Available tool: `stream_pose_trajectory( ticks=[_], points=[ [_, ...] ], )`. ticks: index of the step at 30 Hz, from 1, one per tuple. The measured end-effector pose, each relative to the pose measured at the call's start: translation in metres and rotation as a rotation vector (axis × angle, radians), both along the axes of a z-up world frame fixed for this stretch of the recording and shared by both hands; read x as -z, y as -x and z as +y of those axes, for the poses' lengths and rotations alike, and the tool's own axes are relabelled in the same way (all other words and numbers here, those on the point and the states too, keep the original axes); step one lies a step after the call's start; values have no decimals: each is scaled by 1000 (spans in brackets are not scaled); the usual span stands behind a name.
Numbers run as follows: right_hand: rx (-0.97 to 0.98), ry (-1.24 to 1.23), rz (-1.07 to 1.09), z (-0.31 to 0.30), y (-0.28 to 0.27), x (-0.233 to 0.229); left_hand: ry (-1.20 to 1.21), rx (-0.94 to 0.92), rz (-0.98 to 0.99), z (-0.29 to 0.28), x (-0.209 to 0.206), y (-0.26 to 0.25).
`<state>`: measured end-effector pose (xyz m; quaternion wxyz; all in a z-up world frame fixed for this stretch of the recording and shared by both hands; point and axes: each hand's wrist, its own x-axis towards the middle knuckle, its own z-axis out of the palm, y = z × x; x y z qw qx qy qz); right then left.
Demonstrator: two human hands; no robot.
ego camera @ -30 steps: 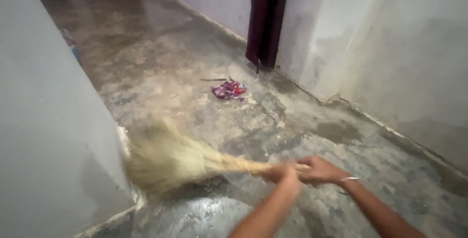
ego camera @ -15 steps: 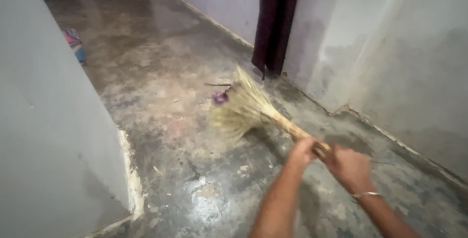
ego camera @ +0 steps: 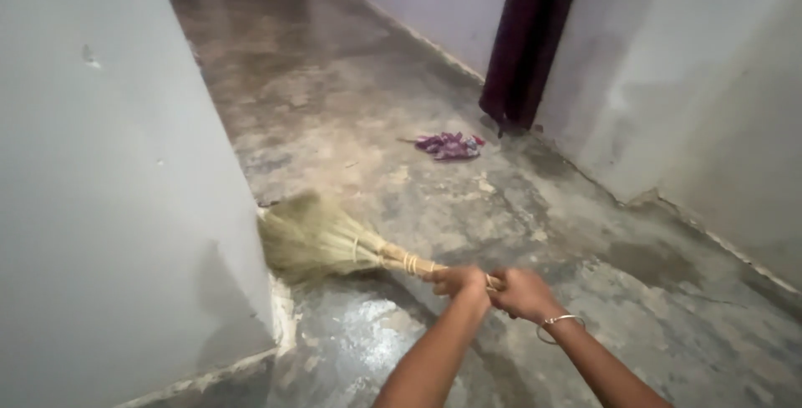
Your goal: The person sweeps a concrete floor using a traditional straw broom, moving debris and small pieces of fabric toward a doorway. The camera follows the sweeping motion across the room.
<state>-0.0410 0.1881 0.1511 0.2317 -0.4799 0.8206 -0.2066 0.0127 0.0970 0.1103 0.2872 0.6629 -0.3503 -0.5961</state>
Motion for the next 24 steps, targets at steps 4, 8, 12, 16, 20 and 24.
stream_pose_trajectory(
  ticks=[4, 8, 12, 16, 20, 24],
  points=[
    [191, 24, 16, -3, -1, 12, 70, 134, 192, -43, 68, 38],
    [337, 181, 157, -30, 5, 23, 103, 327, 498, -98, 102, 81],
    [379, 378, 143, -50, 9, 29, 297, 277, 397, -114, 90, 89],
    [314, 340, -385, -40, -4, 45, 379, 202, 3, -91, 80, 47],
    [160, 183, -462, -25, -5, 33, 136, 88, -24, -82, 92, 19],
    [251, 135, -260, -28, -23, 4, 128, 159, 264, -117, 128, 42]
  ],
)
